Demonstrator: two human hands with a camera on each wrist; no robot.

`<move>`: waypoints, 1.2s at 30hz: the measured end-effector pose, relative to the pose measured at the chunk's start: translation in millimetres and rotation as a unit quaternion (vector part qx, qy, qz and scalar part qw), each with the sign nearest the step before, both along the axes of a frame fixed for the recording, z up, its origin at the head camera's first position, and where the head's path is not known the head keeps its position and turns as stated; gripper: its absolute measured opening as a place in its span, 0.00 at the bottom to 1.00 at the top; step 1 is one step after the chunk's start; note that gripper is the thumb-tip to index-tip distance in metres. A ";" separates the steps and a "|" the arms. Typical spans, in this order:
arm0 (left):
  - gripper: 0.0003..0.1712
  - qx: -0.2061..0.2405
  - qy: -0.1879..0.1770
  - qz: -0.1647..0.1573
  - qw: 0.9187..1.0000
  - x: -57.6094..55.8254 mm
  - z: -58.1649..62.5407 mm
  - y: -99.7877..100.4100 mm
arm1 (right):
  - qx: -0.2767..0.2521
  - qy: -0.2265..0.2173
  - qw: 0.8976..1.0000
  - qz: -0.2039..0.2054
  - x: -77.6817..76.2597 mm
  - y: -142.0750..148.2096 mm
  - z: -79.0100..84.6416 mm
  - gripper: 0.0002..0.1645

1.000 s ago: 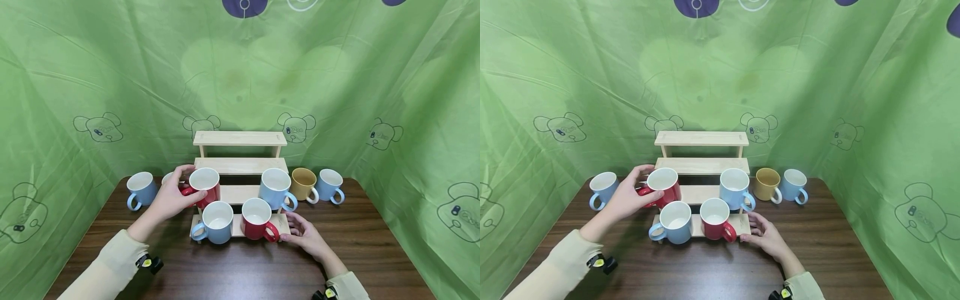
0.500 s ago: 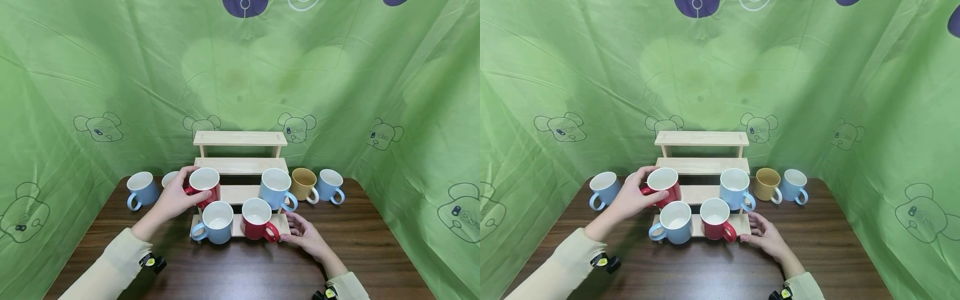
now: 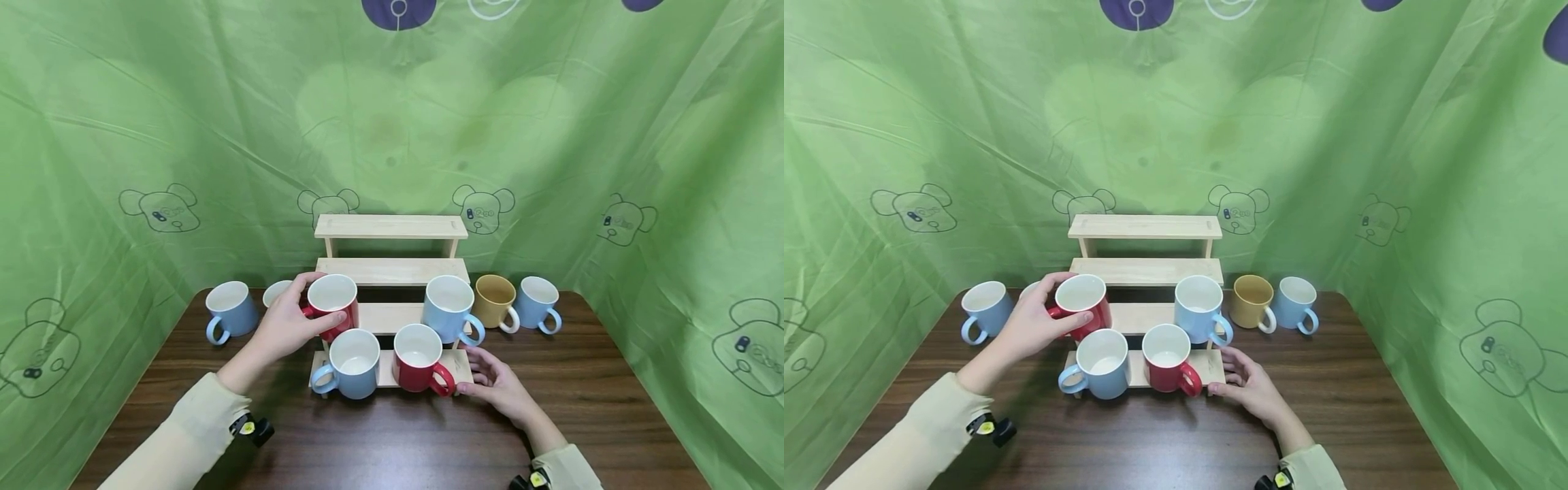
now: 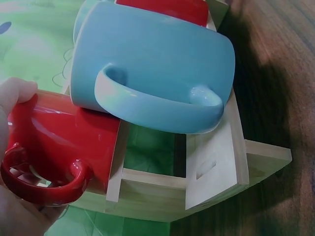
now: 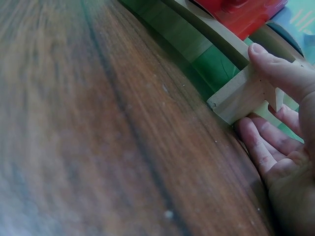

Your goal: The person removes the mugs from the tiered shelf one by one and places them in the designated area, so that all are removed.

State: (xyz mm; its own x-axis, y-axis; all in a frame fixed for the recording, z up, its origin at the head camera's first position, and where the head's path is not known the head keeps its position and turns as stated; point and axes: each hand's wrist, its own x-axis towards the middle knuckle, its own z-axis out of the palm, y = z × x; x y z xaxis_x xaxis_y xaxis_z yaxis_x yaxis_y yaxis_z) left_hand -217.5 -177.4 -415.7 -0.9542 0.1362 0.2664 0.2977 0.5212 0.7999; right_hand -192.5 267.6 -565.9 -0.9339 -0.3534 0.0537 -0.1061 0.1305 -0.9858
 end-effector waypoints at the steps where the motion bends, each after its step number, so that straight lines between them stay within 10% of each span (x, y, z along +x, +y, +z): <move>1: 0.48 0.001 0.001 0.001 1.000 -0.1 -0.4 0.0 | 0.001 0.000 1.000 0.000 -0.3 -0.1 -0.2 0.47; 36: 0.46 0.009 0.061 0.071 0.996 5.2 -3.9 -12.5 | 0.016 -0.021 1.000 -0.011 -1.2 -2.2 3.0 0.48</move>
State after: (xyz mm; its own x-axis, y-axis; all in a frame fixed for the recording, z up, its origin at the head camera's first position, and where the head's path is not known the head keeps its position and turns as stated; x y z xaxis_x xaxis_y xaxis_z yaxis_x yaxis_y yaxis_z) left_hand -212.3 -189.9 -419.6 -0.9237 -0.0034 0.3830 0.3181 0.5503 0.7720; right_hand -193.6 265.4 -562.9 -0.9426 -0.3339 0.0031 -0.0611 0.1633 -0.9847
